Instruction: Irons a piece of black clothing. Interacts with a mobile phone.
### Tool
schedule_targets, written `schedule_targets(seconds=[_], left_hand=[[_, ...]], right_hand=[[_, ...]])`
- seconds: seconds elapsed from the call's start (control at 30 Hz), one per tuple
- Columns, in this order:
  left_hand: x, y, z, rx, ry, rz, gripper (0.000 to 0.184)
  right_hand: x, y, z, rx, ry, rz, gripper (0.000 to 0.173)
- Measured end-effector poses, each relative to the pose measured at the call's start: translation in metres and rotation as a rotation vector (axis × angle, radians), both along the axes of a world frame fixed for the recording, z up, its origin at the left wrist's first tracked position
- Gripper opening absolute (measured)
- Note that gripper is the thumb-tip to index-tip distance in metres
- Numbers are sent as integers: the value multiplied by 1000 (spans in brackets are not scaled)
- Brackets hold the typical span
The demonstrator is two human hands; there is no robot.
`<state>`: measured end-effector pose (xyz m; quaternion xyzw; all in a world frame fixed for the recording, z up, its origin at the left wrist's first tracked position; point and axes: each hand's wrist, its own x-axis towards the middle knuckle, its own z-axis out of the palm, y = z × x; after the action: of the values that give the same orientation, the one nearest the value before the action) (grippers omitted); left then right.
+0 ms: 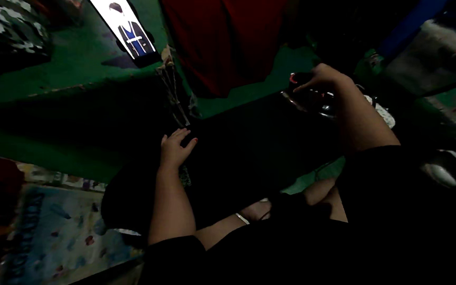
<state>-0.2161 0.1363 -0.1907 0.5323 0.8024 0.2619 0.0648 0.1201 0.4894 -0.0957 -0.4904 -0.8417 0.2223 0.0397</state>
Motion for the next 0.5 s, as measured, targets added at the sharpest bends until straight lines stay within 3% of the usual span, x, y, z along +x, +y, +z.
schedule_targets(seconds=[0.13,0.27,0.37,0.5], left_hand=[[5,-4,3,-4,-26,9,47],[6,-17,8,111,-86,71,42],[-8,-38,14,149,-141,234,40],[-43,-102,21,-84,-157,492,44]], right_hand=[[6,-46,-1,-45,27,259,48],[8,-113,8,-45,-36,455,49],[9,-156,8,-14,-63,530,49],[8,-200,6,31,-74,649,44]])
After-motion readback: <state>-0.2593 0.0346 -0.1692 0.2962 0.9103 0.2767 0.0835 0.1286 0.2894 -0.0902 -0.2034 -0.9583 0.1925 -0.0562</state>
